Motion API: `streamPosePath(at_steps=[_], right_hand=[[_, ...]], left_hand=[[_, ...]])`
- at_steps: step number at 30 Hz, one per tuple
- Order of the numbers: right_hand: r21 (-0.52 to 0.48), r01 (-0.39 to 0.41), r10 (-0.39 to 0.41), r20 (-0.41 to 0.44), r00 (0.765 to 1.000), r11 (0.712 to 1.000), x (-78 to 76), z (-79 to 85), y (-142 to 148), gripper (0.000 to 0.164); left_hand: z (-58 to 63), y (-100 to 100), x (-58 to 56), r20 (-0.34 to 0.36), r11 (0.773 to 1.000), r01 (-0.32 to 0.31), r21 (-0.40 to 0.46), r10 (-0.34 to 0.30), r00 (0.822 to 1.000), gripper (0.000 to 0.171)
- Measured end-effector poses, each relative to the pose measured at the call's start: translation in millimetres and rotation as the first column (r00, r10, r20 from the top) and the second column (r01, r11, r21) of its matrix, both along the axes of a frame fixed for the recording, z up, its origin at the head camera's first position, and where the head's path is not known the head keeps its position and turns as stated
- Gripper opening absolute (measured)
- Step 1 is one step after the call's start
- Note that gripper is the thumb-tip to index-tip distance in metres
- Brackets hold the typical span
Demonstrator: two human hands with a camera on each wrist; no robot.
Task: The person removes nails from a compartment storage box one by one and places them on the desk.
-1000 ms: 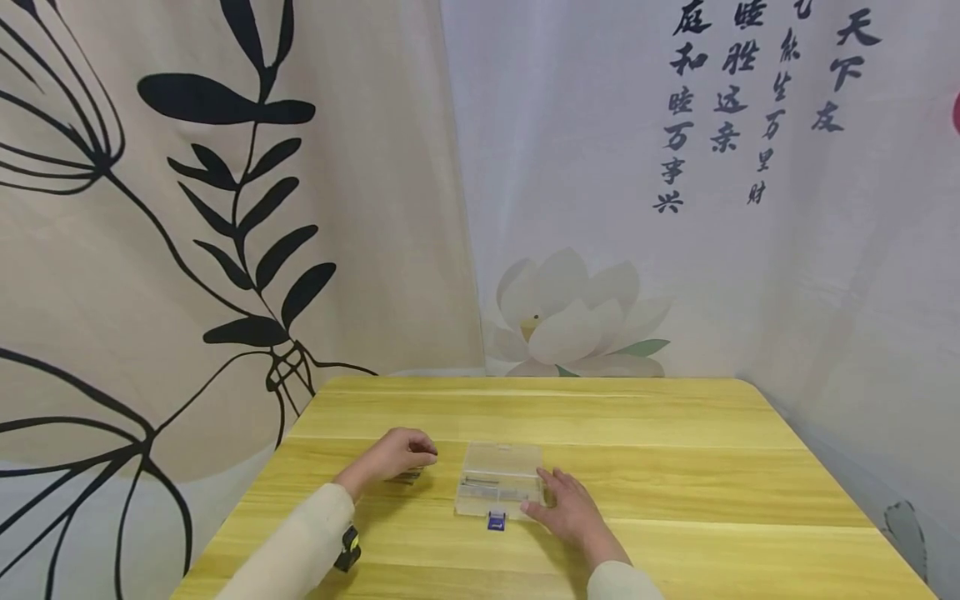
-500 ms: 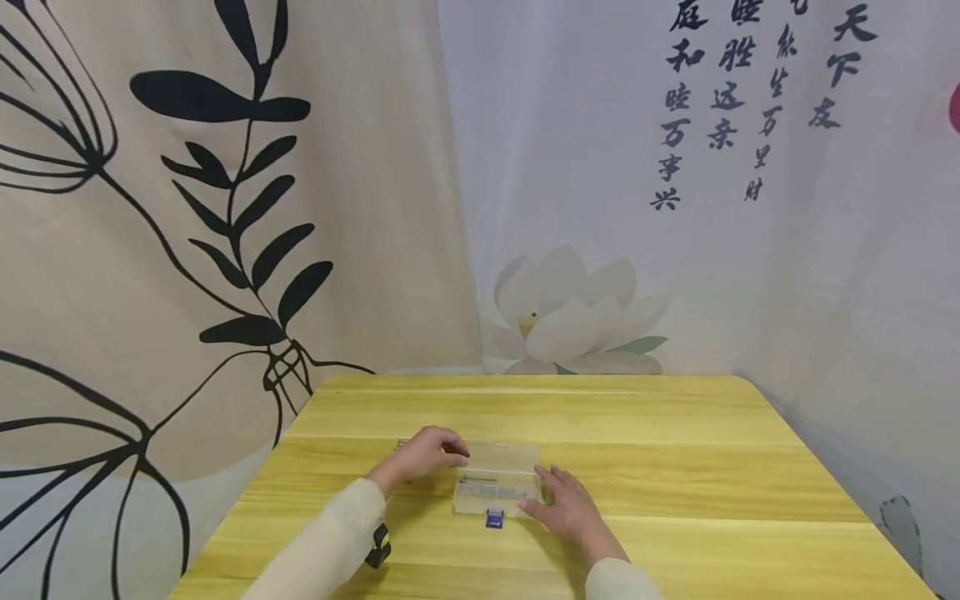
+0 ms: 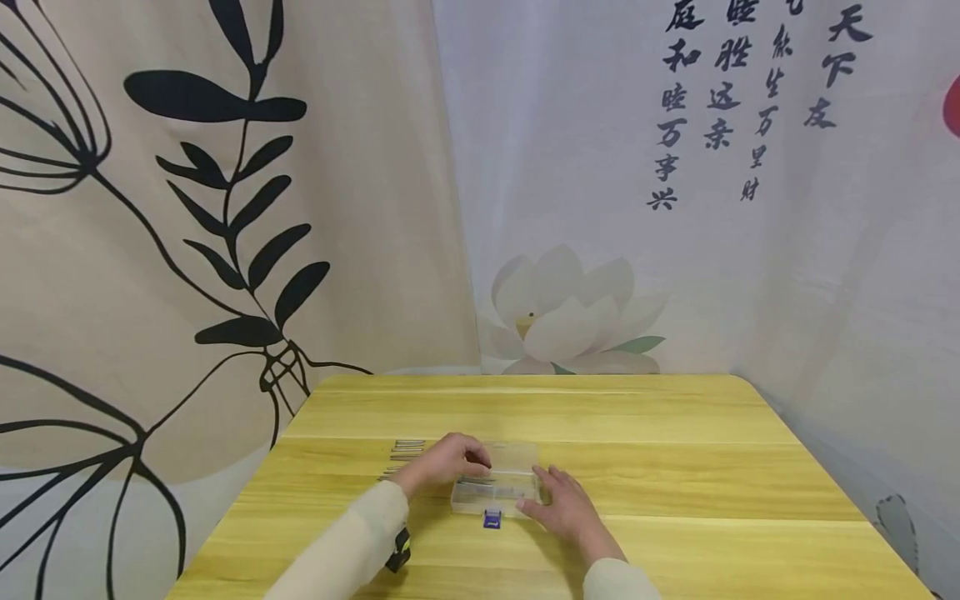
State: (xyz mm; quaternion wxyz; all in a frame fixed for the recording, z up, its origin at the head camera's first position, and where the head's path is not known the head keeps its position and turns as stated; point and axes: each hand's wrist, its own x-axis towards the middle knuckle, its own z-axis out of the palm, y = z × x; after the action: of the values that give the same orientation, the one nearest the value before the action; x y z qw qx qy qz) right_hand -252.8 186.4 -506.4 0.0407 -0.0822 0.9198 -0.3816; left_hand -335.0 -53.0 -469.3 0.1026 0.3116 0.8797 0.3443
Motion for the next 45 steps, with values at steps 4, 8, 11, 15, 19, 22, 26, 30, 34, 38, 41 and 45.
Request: streamPosePath(at_steps=[4,8,11,15,19,22,26,30,34,38,41,45], right_hand=[[-0.003,0.006,-0.006,0.013,1.0,1.0,0.6,-0.2,1,0.074],[-0.003,0.006,-0.006,0.024,1.0,1.0,1.0,0.5,1,0.074],[-0.008,0.005,-0.004,0.025,1.0,1.0,1.3,0.7,0,0.073],[-0.015,0.003,-0.003,0.021,1.0,1.0,1.4,1.1,0,0.073],[-0.012,0.001,-0.001,0.017,1.0,1.0,1.2,0.7,0,0.073],[-0.007,0.003,-0.003,0.018,1.0,1.0,1.3,0.6,1,0.073],[-0.003,0.007,-0.007,0.016,1.0,1.0,0.8,1.2,0,0.073],[-0.006,0.006,-0.006,0.013,1.0,1.0,1.0,1.1,0,0.074],[-0.007,0.004,-0.004,0.008,1.0,1.0,1.4,0.3,1,0.074],[-0.013,0.01,-0.01,0.008,1.0,1.0,1.5,-0.5,2,0.074],[-0.02,0.017,-0.017,0.006,1.0,1.0,1.4,-1.5,2,0.075],[-0.023,0.016,-0.016,-0.004,1.0,1.0,1.5,-2.1,2,0.074]], left_hand=[[-2.4,6,1.2,-0.004,1.0,0.025,-0.006,-0.025,1.0,0.005],[-5.9,9,1.2,-0.014,0.999,0.031,-0.018,-0.031,0.999,0.004],[-7.9,11,0.6,-0.028,0.999,0.024,-0.03,-0.025,0.999,0.003],[-10.3,11,0.1,-0.053,0.999,0.008,-0.047,-0.01,0.999,0.003],[-11.7,8,-0.2,-0.085,0.998,-0.003,-0.059,-0.002,0.996,0.004],[-12.3,6,-0.4,-0.105,0.998,-0.006,-0.065,-0.001,0.994,0.005],[-12.6,5,-0.8,-0.115,0.997,-0.011,-0.076,0.002,0.993,0.004],[-12.7,6,-1.7,-0.105,0.995,-0.024,-0.096,0.014,0.994,0.004],[-13.6,10,-4.6,-0.097,0.995,-0.02,-0.1,0.01,0.995,0.002],[-13.4,15,-6.8,-0.072,0.995,-0.005,-0.102,-0.002,0.997,0.004],[-13.7,17,-8.4,-0.054,0.994,0.009,-0.11,-0.015,0.998,0.001],[-14.7,17,-11.8,-0.064,0.99,0.029,-0.141,-0.038,0.997,0.005]])
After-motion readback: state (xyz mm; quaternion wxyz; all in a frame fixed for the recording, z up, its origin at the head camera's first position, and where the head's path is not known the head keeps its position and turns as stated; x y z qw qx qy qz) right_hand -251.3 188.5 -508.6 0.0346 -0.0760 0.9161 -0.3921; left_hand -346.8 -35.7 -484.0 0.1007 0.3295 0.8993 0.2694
